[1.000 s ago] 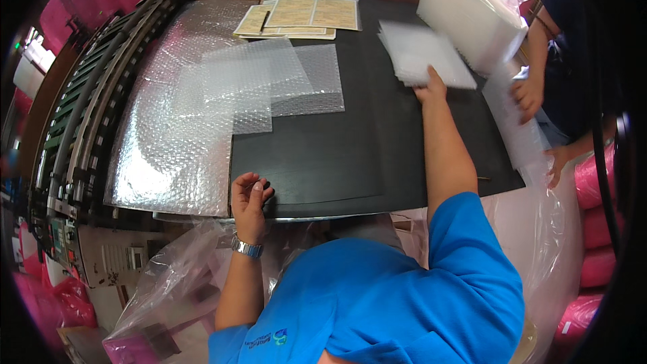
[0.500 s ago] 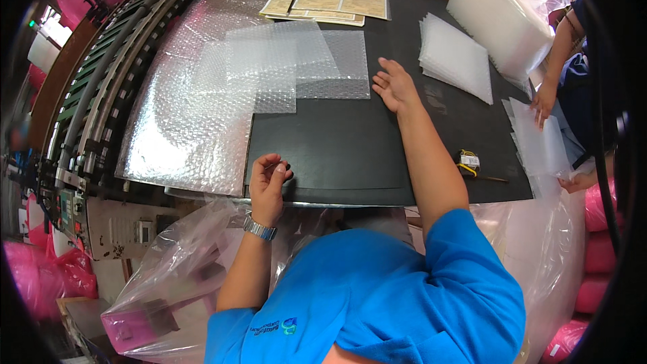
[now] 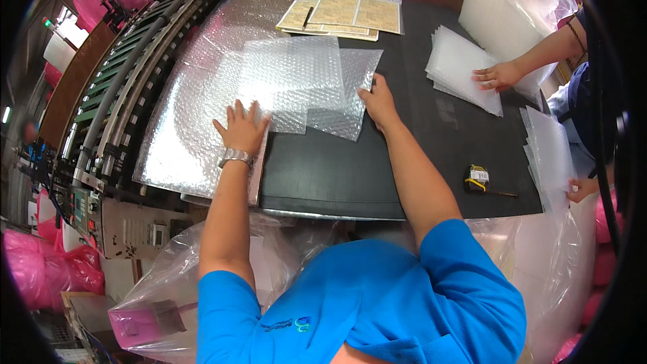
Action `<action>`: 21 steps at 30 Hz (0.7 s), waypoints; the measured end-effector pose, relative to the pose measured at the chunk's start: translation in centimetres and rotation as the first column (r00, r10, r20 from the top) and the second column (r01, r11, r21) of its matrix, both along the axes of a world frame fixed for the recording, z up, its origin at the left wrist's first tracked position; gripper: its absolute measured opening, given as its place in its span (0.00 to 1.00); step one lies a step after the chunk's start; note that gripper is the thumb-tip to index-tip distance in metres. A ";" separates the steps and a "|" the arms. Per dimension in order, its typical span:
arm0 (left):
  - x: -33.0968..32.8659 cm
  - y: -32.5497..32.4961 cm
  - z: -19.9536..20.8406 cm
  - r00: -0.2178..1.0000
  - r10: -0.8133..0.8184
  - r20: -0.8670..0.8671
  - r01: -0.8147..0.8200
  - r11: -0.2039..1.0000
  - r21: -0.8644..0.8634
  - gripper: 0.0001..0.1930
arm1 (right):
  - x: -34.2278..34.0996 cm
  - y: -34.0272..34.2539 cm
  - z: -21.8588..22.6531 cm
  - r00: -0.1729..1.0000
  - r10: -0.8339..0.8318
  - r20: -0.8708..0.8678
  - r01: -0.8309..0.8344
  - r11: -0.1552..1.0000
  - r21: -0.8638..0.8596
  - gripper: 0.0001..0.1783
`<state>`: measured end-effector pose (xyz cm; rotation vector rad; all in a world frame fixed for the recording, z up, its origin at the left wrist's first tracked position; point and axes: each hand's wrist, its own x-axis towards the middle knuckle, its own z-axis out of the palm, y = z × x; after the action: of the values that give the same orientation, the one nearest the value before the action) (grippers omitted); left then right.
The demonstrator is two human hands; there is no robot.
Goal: The person repeatedly picks up sheets of bubble wrap from a table, folds them, and stacks them into a neat pile. Another person is visible in the background handling similar materials.
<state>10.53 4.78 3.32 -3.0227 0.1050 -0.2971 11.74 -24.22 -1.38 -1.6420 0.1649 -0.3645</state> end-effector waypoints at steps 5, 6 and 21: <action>-2.2 -2.6 -1.5 0.963 -0.266 0.050 0.268 0.962 -0.046 0.25 | -0.1 -1.3 0.4 0.984 0.153 0.089 -0.176 0.793 0.583 0.21; -2.6 -3.0 -1.6 0.952 -0.303 0.037 0.305 0.949 -0.075 0.24 | -0.3 -1.7 0.7 0.976 0.196 0.091 -0.207 0.735 0.646 0.21; -3.4 -2.8 -2.2 0.961 -0.203 0.188 0.226 0.968 -0.111 0.32 | -2.7 -3.0 2.8 0.832 0.554 -0.013 -0.390 0.602 0.697 0.23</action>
<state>7.11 1.93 1.07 -3.0990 0.4170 -0.6108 9.01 -27.19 1.47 -0.9266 0.0107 0.2971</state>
